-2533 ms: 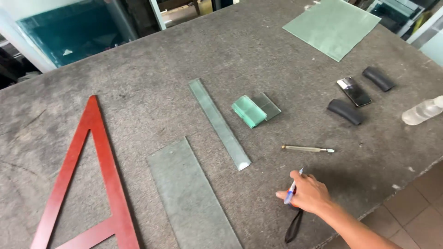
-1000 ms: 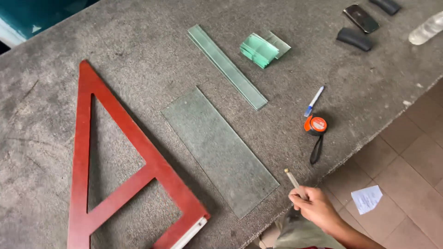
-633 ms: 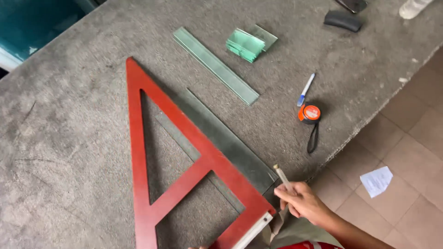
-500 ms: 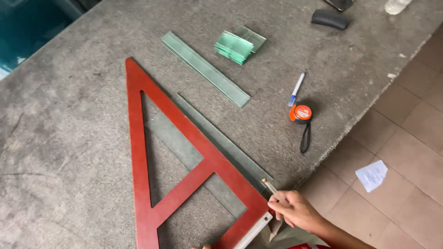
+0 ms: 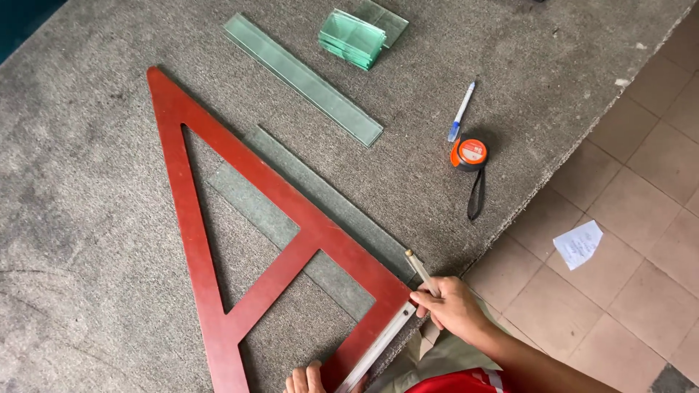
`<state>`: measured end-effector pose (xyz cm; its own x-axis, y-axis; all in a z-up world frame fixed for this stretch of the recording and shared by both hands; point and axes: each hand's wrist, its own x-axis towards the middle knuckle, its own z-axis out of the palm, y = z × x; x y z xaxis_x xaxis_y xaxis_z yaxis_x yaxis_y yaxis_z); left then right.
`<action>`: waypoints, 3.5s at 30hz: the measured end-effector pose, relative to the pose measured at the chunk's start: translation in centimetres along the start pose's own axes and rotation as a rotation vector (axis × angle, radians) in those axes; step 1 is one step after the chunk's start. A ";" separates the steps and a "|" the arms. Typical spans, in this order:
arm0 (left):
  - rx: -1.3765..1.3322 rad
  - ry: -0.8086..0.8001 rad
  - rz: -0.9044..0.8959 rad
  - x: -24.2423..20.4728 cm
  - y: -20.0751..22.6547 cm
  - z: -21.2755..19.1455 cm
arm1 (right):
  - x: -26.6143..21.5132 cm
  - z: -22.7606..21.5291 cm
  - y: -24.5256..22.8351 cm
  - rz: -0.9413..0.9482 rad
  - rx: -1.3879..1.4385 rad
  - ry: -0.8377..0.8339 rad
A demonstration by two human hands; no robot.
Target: Measure glass panes using a tape measure and mark cut lines with a pen and a glass cutter.
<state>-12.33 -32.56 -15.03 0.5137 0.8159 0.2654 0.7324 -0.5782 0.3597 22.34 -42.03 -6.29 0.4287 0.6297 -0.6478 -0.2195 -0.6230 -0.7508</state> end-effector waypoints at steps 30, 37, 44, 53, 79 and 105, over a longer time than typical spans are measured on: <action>0.111 -0.154 -0.042 2.6 2.3 -1.0 | -0.1 0.5 0.2 -0.041 0.038 0.078; 0.109 -0.146 -0.037 2.6 2.3 -1.3 | 0.0 0.7 1.4 -0.098 0.118 0.088; 0.118 -0.164 -0.083 3.2 3.4 -2.1 | 0.2 0.6 1.6 -0.129 0.082 0.067; 0.142 -0.295 -0.144 3.4 3.5 -2.3 | 0.3 0.3 1.2 -0.073 0.097 0.049; 0.246 -0.709 -0.141 27.2 14.1 -4.7 | 1.1 -3.7 -17.5 -0.386 0.572 -0.129; 0.068 -0.585 -0.307 25.6 14.3 6.5 | 27.0 13.9 -32.4 -1.119 -0.614 -0.032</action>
<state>14.18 -19.88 -8.92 0.4210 0.8251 -0.3768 0.9010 -0.3324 0.2789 28.84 1.61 -1.23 0.0936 0.9533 0.2872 0.6891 0.1461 -0.7097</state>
